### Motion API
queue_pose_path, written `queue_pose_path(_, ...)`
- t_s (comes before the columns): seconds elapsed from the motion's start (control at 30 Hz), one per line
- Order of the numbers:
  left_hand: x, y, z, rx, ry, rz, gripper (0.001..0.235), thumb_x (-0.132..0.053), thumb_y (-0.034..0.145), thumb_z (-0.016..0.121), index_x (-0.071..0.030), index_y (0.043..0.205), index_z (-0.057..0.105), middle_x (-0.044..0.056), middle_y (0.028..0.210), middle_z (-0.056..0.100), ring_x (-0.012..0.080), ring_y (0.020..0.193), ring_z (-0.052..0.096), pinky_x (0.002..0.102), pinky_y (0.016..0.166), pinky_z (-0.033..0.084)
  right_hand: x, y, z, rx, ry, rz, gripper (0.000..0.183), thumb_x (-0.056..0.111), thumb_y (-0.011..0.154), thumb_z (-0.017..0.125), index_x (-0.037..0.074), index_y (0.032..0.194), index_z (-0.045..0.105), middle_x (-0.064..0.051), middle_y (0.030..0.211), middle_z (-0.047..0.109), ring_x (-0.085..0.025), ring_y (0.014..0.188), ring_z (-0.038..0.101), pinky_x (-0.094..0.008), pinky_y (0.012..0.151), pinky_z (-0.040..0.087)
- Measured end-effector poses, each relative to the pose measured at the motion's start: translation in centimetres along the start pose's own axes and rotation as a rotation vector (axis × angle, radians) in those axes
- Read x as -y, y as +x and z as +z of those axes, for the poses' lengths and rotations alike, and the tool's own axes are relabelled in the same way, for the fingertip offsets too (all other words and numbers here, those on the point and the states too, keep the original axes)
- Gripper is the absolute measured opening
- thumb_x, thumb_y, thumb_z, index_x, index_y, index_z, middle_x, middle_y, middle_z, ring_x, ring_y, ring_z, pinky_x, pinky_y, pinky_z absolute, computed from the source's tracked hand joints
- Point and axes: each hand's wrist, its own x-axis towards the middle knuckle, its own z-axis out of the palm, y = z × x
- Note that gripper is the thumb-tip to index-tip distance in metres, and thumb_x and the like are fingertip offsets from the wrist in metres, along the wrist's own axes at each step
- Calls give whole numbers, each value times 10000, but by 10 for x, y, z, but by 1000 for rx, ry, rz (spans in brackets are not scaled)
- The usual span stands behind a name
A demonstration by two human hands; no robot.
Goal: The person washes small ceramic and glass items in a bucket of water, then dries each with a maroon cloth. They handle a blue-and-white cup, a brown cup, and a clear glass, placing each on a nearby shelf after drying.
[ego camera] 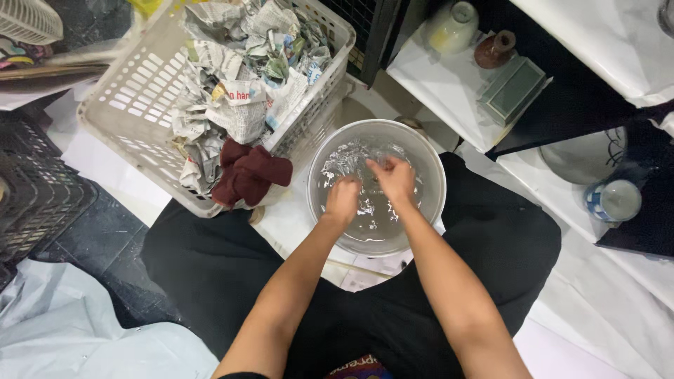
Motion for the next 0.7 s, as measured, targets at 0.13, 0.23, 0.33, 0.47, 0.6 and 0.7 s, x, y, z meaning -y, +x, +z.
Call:
queue_pose_path(0.13,-2,-2,9,245,141,-92,241,35,768,690,-41,990,748,209,1130,693,425,1179,601,531,961,508,2,13,-11,161,-45,130,514,436,859,868,-68,848,769,-126,718,731,-178,628,669,-337,604,526)
queue_pose_path(0.23,-6,-6,10,335,202,-111,209,-27,850,687,-60,1046,753,222,1162,723,390,1160,661,495,985,544,-8,16,-13,234,321,397,421,358,827,878,-29,864,717,-121,796,709,-189,642,682,-376,560,560)
queue_pose_path(0.33,-17,-12,-2,392,213,-134,268,-106,825,745,-82,1092,733,195,1178,720,352,1134,695,480,992,555,-23,13,-13,272,629,619,350,321,802,860,43,943,700,-127,871,696,-236,647,670,-413,543,565)
queue_pose_path(0.47,-26,-26,-35,306,313,-47,265,-200,826,782,-108,1072,750,144,1135,722,311,1142,679,502,1027,496,-39,6,4,234,433,408,341,246,750,884,33,979,748,-106,929,756,-214,706,710,-377,588,610)
queue_pose_path(0.6,-27,-33,-53,184,451,83,393,-189,676,830,-135,1057,747,133,1118,699,297,1168,616,511,1019,447,-55,7,13,242,280,490,345,354,864,834,42,990,760,-61,900,737,-193,736,654,-345,596,502)
queue_pose_path(0.7,-14,-37,-46,47,504,176,376,-146,647,817,-108,1017,764,145,1209,678,311,1220,593,484,1013,461,-64,8,28,206,266,280,319,331,866,840,25,928,775,-71,817,735,-167,695,667,-299,598,549)
